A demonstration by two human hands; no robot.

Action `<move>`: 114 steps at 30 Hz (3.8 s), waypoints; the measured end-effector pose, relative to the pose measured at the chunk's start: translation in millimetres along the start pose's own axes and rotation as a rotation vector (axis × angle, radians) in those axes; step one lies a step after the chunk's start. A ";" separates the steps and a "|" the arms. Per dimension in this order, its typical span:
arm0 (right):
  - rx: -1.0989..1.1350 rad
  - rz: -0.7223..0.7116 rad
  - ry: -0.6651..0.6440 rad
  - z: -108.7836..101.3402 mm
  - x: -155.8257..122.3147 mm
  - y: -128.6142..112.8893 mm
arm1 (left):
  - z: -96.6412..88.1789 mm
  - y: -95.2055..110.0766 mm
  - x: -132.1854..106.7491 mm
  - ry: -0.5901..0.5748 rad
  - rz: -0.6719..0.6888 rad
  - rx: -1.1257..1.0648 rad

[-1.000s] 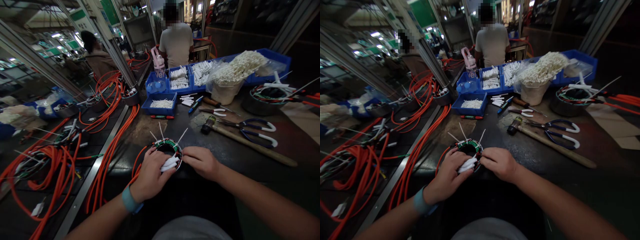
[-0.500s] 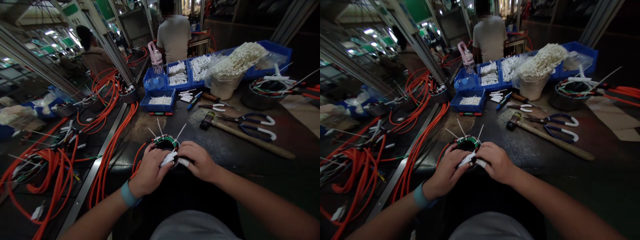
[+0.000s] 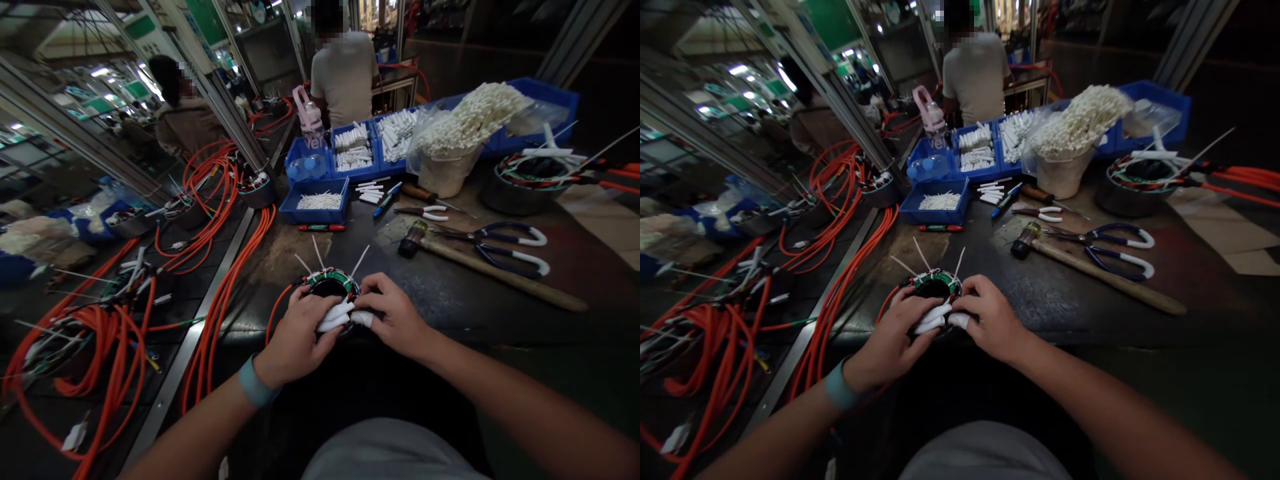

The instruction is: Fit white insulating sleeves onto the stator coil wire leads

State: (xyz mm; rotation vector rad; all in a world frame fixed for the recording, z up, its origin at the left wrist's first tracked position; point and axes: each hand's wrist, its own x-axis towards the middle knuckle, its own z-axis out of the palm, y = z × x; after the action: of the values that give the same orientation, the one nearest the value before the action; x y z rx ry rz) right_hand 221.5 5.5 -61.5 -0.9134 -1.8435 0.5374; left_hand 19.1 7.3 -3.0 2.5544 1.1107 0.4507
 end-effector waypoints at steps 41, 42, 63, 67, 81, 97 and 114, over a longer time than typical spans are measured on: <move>0.107 0.207 -0.178 -3.2 10.1 -7.1 | 2.9 1.2 0.2 0.055 -0.078 -0.101; 0.103 0.200 -0.182 -3.4 9.8 -7.2 | 0.2 1.4 0.7 0.044 -0.092 -0.111; -0.707 -0.524 -0.208 -7.8 0.4 -21.7 | 10.9 12.9 -5.2 0.003 -0.016 0.357; -0.803 -0.596 -0.272 -3.6 1.8 -27.4 | 16.7 12.6 -7.0 0.020 0.058 0.411; -0.622 0.204 0.533 -169.6 123.7 111.8 | 13.7 10.0 -3.0 0.053 0.131 0.531; -0.700 0.603 0.791 -245.6 171.2 157.0 | 9.0 17.3 -1.0 -0.073 0.011 0.416; -0.278 -0.168 0.743 -182.1 91.9 52.5 | 6.8 21.7 0.9 -0.087 -0.010 0.463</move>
State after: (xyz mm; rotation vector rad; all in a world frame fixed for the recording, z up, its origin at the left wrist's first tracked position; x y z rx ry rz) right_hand 381.8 104.5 32.5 -0.9587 -1.3004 -0.1675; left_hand 36.4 -7.1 -0.1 2.9211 1.3196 0.0794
